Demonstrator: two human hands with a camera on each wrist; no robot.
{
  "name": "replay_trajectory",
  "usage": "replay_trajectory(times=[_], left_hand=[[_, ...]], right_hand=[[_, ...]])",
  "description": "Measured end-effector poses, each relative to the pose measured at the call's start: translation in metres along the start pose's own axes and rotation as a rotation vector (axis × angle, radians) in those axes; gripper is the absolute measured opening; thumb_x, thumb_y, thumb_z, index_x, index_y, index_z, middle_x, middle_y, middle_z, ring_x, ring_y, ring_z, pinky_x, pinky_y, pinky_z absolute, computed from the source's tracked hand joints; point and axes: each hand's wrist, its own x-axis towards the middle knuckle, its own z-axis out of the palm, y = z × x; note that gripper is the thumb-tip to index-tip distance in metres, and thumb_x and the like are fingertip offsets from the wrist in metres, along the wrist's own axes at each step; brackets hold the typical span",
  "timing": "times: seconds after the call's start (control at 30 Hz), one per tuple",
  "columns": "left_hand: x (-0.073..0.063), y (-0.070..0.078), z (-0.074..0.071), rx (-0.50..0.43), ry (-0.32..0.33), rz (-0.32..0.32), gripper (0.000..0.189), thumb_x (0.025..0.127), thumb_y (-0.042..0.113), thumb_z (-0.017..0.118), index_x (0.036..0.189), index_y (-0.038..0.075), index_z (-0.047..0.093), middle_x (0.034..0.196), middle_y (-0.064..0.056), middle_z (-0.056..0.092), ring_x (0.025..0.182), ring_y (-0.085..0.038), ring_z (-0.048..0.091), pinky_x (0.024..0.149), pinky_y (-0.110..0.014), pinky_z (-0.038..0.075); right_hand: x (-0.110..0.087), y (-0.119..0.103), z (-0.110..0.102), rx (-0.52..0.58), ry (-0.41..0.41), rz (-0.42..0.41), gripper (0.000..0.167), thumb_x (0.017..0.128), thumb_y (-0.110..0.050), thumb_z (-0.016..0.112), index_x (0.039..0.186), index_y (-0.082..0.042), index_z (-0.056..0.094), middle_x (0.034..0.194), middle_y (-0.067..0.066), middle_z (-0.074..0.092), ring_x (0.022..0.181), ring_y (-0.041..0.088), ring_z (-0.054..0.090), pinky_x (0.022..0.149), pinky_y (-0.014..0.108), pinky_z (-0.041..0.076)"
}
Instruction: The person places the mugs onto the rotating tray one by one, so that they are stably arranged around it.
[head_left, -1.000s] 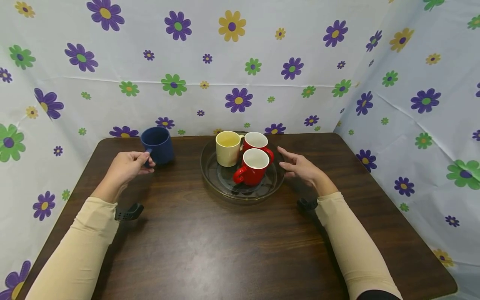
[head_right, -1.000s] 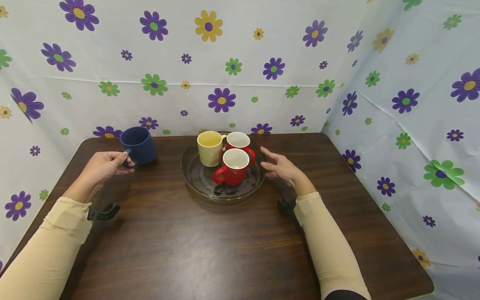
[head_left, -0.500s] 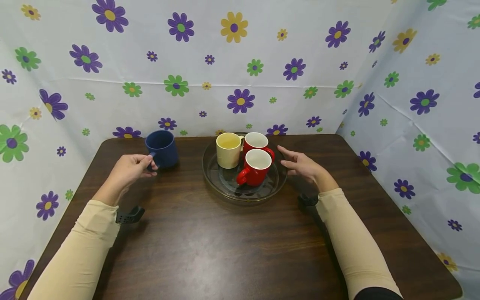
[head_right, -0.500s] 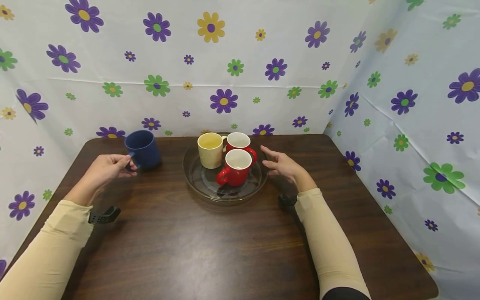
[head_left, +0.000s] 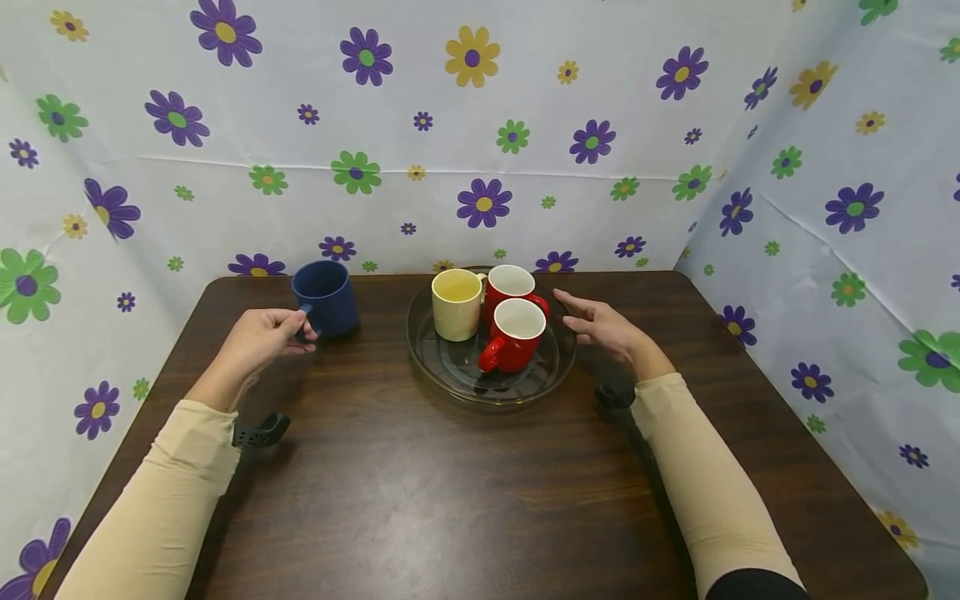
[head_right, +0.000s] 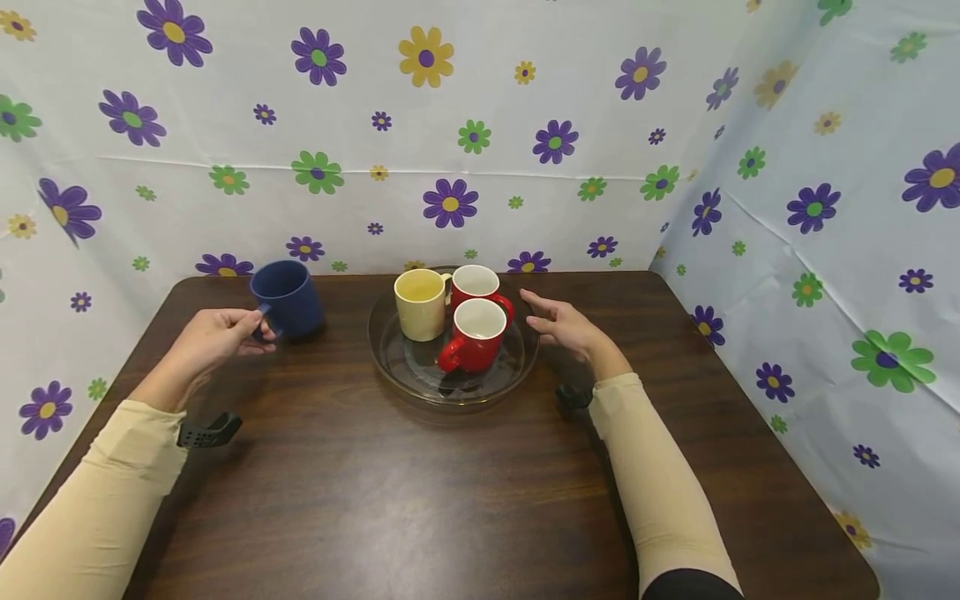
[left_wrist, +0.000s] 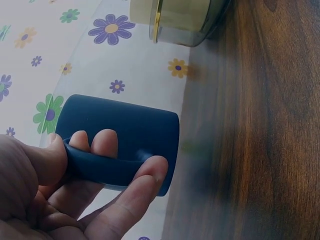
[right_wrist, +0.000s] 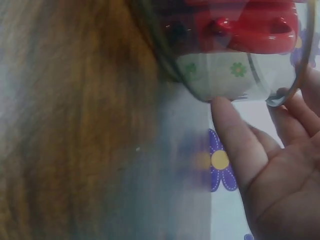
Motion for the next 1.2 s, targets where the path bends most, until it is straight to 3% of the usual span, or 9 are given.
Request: replay_trajectory(times=[0.13,0.4,0.53,0.77,0.97,1.2], left_hand=[[0.001,0.002,0.0,0.012,-0.004,-0.015,0.043,0.11,0.022,0.046,0.113,-0.019,0.059,0.103,-0.023,0.069,0.083,-0.017,0.074,0.084,-0.037,0.06],[0.001,0.003,0.001,-0.012,-0.002,-0.015,0.042,0.11,0.021,0.046,0.11,-0.019,0.059,0.093,-0.01,0.07,0.082,-0.017,0.074,0.079,-0.03,0.061],[0.003,0.004,0.001,0.0,-0.004,-0.018,0.042,0.11,0.022,0.045,0.113,-0.018,0.059,0.094,-0.01,0.07,0.082,-0.016,0.074,0.077,-0.027,0.061],[0.004,0.004,0.001,0.019,-0.006,-0.013,0.043,0.11,0.022,0.045,0.113,-0.018,0.059,0.098,-0.014,0.07,0.082,-0.015,0.073,0.079,-0.03,0.061],[0.004,0.006,0.001,0.031,-0.01,-0.008,0.044,0.11,0.023,0.045,0.114,-0.018,0.059,0.102,-0.019,0.07,0.083,-0.016,0.074,0.08,-0.032,0.061],[0.004,0.009,0.002,0.034,-0.023,-0.013,0.043,0.11,0.022,0.045,0.115,-0.018,0.059,0.102,-0.019,0.071,0.084,-0.017,0.074,0.081,-0.033,0.06]], right_hand=[[-0.003,0.003,0.001,-0.033,0.048,-0.028,0.058,0.107,-0.02,0.053,0.161,-0.021,0.031,0.169,0.008,0.016,0.15,0.041,0.025,0.112,0.059,0.035],[-0.023,0.002,0.003,-0.093,0.116,-0.076,0.061,0.106,-0.02,0.056,0.161,-0.019,0.03,0.169,0.009,0.018,0.142,0.041,0.042,0.109,0.05,0.041],[-0.035,0.006,0.007,-0.13,0.096,-0.121,0.066,0.104,-0.017,0.06,0.161,-0.015,0.028,0.169,0.009,0.016,0.143,0.04,0.04,0.105,0.048,0.045],[-0.051,0.006,0.02,-0.159,0.048,-0.134,0.079,0.097,-0.024,0.071,0.162,-0.02,0.027,0.17,0.005,0.012,0.149,0.042,0.028,0.115,0.058,0.031],[-0.051,0.005,0.025,-0.182,0.046,-0.151,0.083,0.097,-0.02,0.071,0.163,-0.014,0.021,0.17,0.008,0.007,0.15,0.043,0.024,0.115,0.056,0.031],[-0.05,0.006,0.021,-0.173,0.031,-0.11,0.082,0.098,-0.023,0.069,0.163,-0.02,0.02,0.171,0.003,0.006,0.152,0.04,0.02,0.117,0.056,0.028]])
